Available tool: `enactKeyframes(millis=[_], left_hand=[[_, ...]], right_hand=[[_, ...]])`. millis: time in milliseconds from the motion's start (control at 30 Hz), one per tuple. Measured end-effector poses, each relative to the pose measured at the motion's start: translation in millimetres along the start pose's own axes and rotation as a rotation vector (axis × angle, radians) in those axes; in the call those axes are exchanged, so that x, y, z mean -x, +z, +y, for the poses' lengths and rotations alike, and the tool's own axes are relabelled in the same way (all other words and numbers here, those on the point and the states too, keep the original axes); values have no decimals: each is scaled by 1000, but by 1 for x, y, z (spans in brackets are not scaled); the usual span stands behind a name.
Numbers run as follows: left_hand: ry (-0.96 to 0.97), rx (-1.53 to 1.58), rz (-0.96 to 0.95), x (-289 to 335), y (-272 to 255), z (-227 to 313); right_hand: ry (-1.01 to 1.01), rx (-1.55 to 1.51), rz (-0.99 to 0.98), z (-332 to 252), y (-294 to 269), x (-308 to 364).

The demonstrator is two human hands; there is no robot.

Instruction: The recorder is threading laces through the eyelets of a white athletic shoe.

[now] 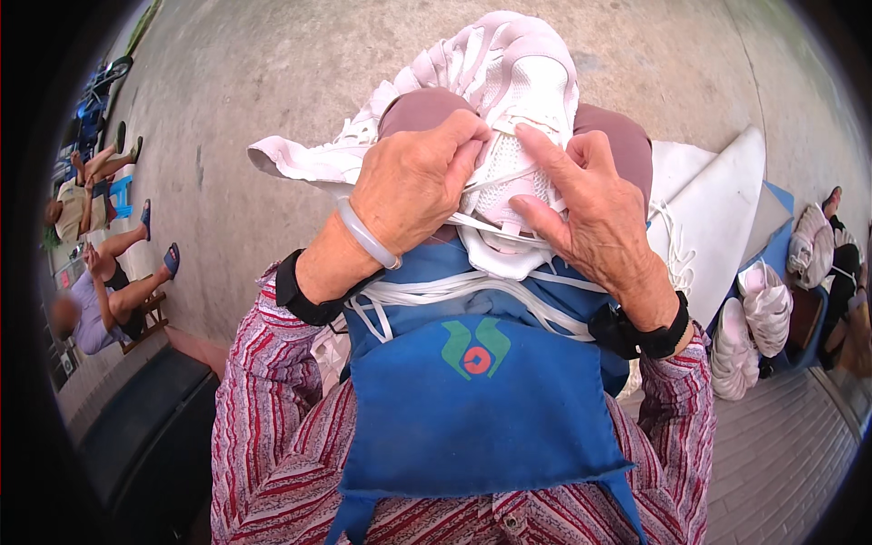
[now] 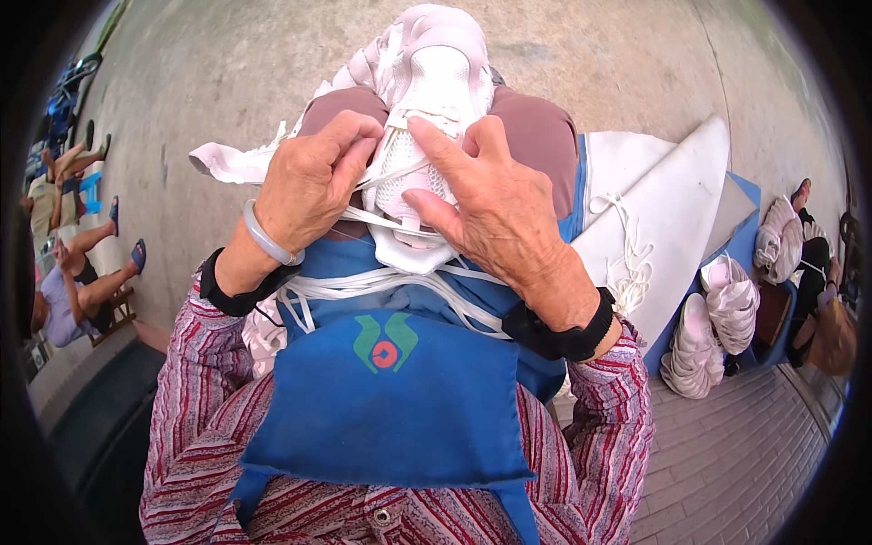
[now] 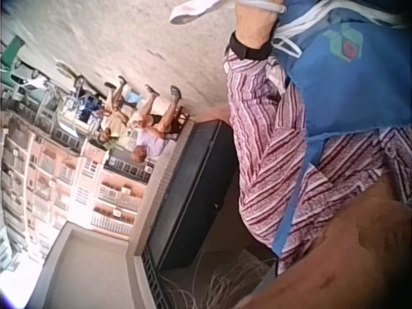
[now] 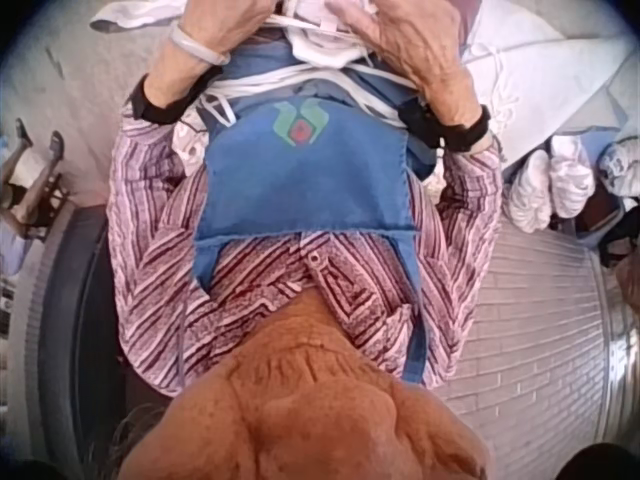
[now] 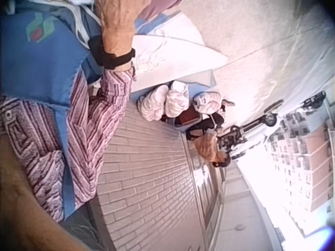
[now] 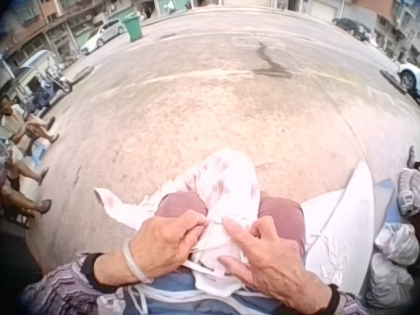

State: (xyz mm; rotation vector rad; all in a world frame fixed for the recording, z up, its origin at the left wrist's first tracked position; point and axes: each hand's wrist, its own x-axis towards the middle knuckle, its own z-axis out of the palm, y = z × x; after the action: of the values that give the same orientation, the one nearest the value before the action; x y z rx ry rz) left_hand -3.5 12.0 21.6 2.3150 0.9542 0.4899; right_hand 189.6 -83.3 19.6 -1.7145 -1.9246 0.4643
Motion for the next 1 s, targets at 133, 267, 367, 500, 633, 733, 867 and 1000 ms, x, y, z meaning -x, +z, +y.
enactKeyframes(millis=[133, 267, 367, 500, 633, 733, 867, 1000], left_hand=[[-138, -16, -40, 5, -2, 13], [-10, -34, -35, 9, 0, 12], [-3, -88, -117, 12, -4, 17], [-89, 36, -68, 28, 2, 21], [-188, 243, -55, 41, 1, 39], [-159, 258, -61, 42, 3, 42], [-166, 322, -59, 50, 13, 38], [-202, 431, -215, 46, 27, 56]], right_hand=[[-3, 46, -38, -1, -2, 0], [-22, 66, -43, -1, -1, 0], [-26, 29, 32, 2, 1, 6], [-18, 8, 92, 4, 4, 11], [-20, 18, 55, 4, 5, 9], [-36, 19, 85, 6, 7, 10], [23, 19, 31, 2, 4, 8], [38, 18, -60, 1, -3, 4]])
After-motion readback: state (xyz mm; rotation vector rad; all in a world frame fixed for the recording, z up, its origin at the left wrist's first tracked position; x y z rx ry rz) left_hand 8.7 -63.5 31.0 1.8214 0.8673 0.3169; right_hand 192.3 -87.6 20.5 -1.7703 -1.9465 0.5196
